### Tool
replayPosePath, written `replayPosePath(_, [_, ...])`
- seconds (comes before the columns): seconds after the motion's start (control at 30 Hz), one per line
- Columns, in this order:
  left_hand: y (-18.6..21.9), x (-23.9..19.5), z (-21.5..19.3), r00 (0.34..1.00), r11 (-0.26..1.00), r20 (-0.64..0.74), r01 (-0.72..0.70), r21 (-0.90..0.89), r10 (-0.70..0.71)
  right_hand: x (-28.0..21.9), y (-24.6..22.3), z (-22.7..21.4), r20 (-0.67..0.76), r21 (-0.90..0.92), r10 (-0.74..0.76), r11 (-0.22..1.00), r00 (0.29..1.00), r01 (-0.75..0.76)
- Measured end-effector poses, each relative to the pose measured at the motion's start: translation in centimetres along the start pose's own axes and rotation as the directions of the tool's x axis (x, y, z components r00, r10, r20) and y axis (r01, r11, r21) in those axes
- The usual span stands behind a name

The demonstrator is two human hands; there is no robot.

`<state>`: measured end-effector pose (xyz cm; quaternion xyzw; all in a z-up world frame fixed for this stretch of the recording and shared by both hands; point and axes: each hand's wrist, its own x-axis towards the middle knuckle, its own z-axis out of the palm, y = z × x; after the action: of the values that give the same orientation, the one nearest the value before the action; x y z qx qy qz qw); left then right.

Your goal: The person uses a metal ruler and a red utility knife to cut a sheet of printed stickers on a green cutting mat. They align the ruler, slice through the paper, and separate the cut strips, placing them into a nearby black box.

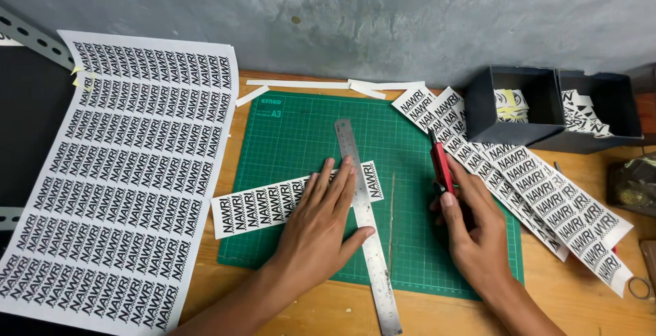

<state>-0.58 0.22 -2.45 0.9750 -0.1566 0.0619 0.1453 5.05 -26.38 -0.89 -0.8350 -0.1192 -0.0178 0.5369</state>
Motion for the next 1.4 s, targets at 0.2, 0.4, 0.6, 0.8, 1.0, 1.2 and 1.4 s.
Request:
replayPosePath(0.2, [-0.3, 0.0, -1.1, 1.000, 1.000, 0.010, -0.025, 0.012, 0.025, 0.0, -0.7, 0.1, 0.075, -0.178, -0.085, 0.979, 0.994, 0.097])
replayPosePath(0.4, [-0.1, 0.0, -0.4, 1.000, 1.000, -0.016, 0.002, -0.024, -0.002, 1.4, -2.1, 2.0, 0.182, -0.085, 0.041, 0.996, 0.982, -0.025])
replayPosePath(0.6, [0.2, 0.2, -0.7, 0.998, 0.998, -0.065, 0.011, -0.064, -0.015, 2.9, -2.1, 5.0, 0.087, 0.255, 0.168, 0.949, 0.982, -0.185])
replayPosePath(0.8, [0.3, 0.4, -0.6, 0.997, 0.996, -0.073, 0.032, -0.085, -0.038, 2.5, -1.7, 4.5, 0.101, 0.198, 0.094, 0.974, 0.990, -0.112])
replayPosePath(1.0, [0.2, 0.6, -0.8, 0.998, 0.995, -0.059, 0.018, -0.101, -0.024, 2.4, -1.2, 4.4, 0.100, 0.169, 0.073, 0.982, 0.992, -0.089])
replayPosePath(1.2, [0.4, 0.6, -0.9, 0.998, 0.995, -0.042, 0.036, -0.089, -0.040, 2.4, -1.3, 4.4, 0.102, 0.168, 0.079, 0.981, 0.992, -0.096])
replayPosePath(1.4, [0.3, 0.7, -0.9, 0.999, 0.996, -0.026, 0.041, -0.082, -0.044, 2.4, -1.4, 4.3, 0.108, 0.149, 0.091, 0.983, 0.990, -0.107])
